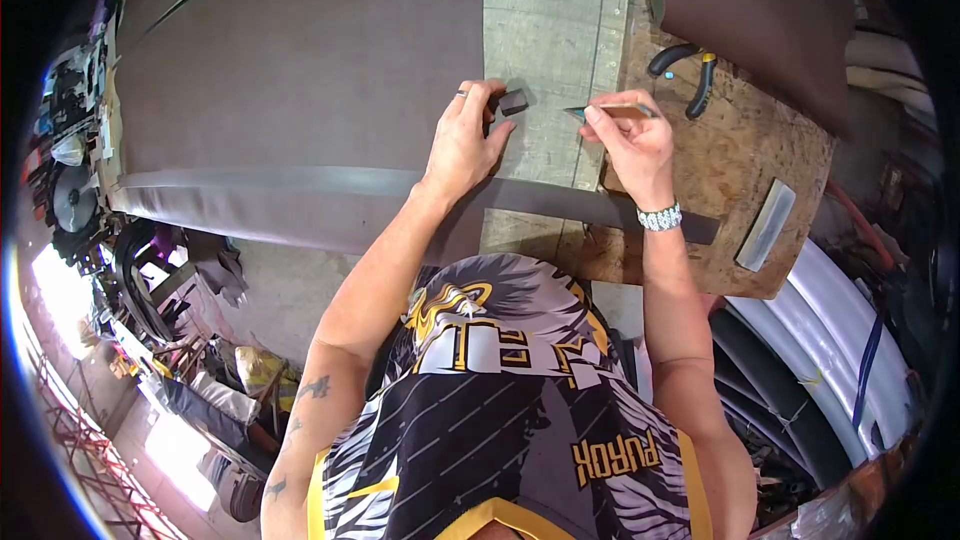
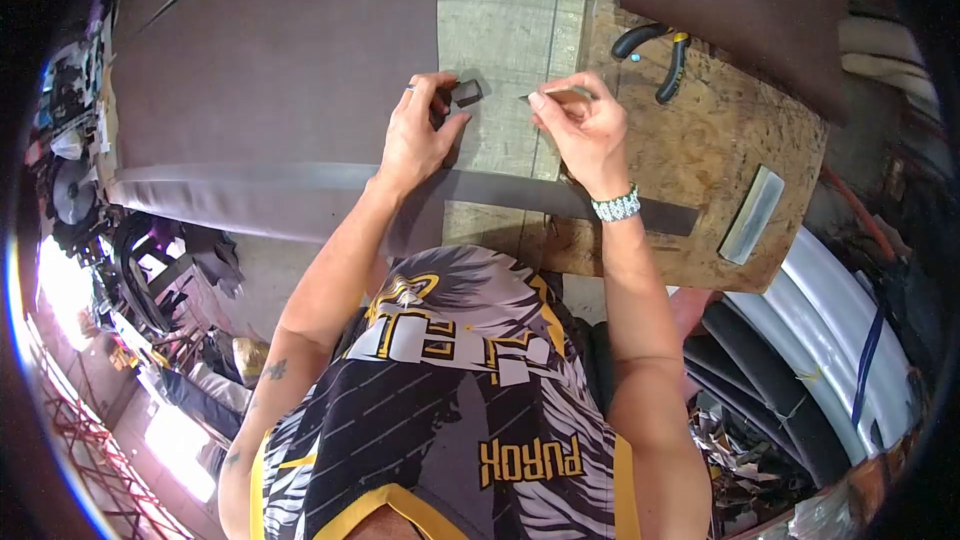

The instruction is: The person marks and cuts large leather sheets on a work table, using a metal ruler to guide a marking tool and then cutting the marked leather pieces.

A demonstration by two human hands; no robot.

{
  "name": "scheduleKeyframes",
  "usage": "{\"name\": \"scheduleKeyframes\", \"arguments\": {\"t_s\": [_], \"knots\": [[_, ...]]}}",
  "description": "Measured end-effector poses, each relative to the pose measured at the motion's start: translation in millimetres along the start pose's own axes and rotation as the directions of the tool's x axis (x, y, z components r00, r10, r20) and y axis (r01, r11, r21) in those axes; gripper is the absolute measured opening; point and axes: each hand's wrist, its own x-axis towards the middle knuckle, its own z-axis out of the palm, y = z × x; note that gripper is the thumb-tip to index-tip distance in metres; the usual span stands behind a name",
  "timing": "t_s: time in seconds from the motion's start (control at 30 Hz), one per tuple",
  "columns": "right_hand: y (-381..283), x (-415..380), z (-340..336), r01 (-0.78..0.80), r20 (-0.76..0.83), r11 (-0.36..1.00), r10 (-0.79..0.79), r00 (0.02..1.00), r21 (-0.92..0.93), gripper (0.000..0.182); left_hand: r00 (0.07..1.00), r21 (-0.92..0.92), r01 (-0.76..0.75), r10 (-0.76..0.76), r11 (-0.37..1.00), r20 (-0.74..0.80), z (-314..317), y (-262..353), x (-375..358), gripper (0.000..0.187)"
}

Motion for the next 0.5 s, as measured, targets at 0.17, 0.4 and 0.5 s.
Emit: {"name": "scheduleKeyframes", "arguments": {"t_s": [0.17, 0.4, 0.5], "knots": [[-21, -8, -7, 0.217, 0.086, 0.890, -0.199, 0.976, -0.401, 0.026, 1.000, 0.040, -0.016, 0.016, 0.999, -0.003, 1, -3, 5, 0.040], [-19, -20, -9, 0.125, 0.073, 0.894, -0.104, 0.992, -0.431, 0.039, 0.998, 0.009, -0.054, 0.054, 0.999, -0.017, -6, 12, 5, 0.030], [-17, -24, -10, 0.065, 0.061, 0.898, -0.043, 0.997, -0.435, 0.038, 1.000, -0.003, -0.024, 0.024, 1.000, 0.000, -8, 16, 5, 0.028]]}}
